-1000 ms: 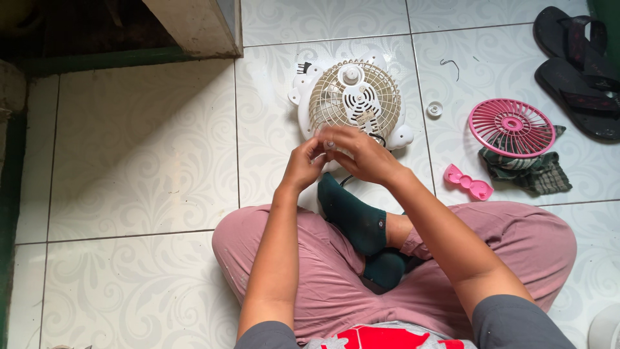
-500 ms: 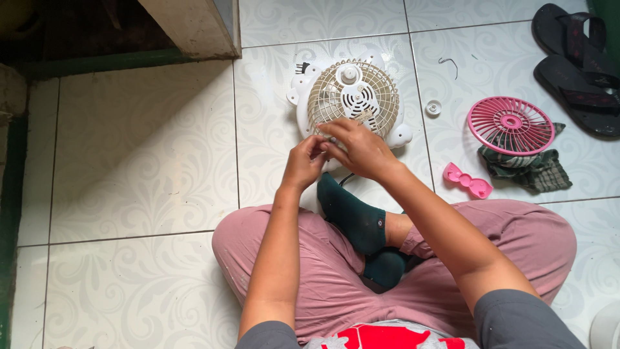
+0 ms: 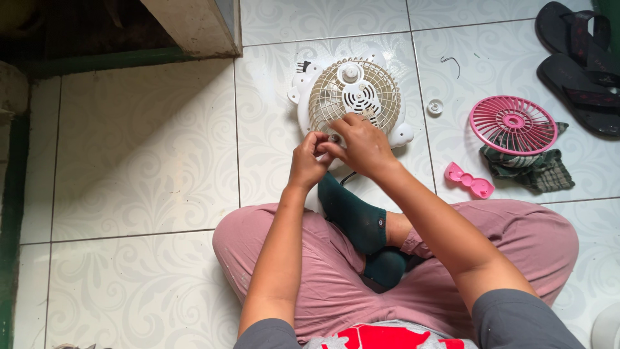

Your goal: The person sits on the floor and uses a screwdriver to remove screws from the base of a white electric fan. They detach the fan's front grille and handle small plastic components, including a pink bow-shaped piece, while the fan remains partially disassembled on the floor.

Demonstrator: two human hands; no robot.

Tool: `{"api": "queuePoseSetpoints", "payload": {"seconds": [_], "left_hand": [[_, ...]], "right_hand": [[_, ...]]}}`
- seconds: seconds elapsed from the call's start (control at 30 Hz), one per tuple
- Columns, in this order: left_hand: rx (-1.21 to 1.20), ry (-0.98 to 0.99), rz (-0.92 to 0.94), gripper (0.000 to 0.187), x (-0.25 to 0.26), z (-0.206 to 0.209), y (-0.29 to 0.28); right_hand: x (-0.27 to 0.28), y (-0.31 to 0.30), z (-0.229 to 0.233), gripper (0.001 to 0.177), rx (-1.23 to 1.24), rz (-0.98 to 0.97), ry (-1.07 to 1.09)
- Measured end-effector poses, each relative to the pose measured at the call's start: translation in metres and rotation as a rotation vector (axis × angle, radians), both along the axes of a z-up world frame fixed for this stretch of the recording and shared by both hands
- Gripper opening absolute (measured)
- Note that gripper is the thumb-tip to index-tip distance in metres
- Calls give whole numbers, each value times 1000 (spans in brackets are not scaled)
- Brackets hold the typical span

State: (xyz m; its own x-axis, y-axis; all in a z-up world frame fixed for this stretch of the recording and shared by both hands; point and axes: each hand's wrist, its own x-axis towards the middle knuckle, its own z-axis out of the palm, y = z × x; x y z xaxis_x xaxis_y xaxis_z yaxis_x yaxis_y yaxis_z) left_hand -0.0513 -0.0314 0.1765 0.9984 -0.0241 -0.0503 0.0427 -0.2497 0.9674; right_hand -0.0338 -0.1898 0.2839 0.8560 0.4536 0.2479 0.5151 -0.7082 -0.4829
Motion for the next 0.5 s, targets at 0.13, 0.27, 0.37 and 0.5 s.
{"api": "queuePoseSetpoints", "payload": {"seconds": [0.13,0.27,0.37,0.5], "left_hand": [[-315,-22,-184,35,6,-23,13],[-439,110,-261,37,6,-23,14],[-263,-33,-184,49,-2,-5,5],[-117,-15,8,47,-6,13,-5]], "right_hand": [[4,-16,-3,38,227,337,30],[-1,-13,-9,26,132,64,129],[-4,-2,-8,33,-27,-121,115],[-4,7,0,46,-221,-191,120]]}}
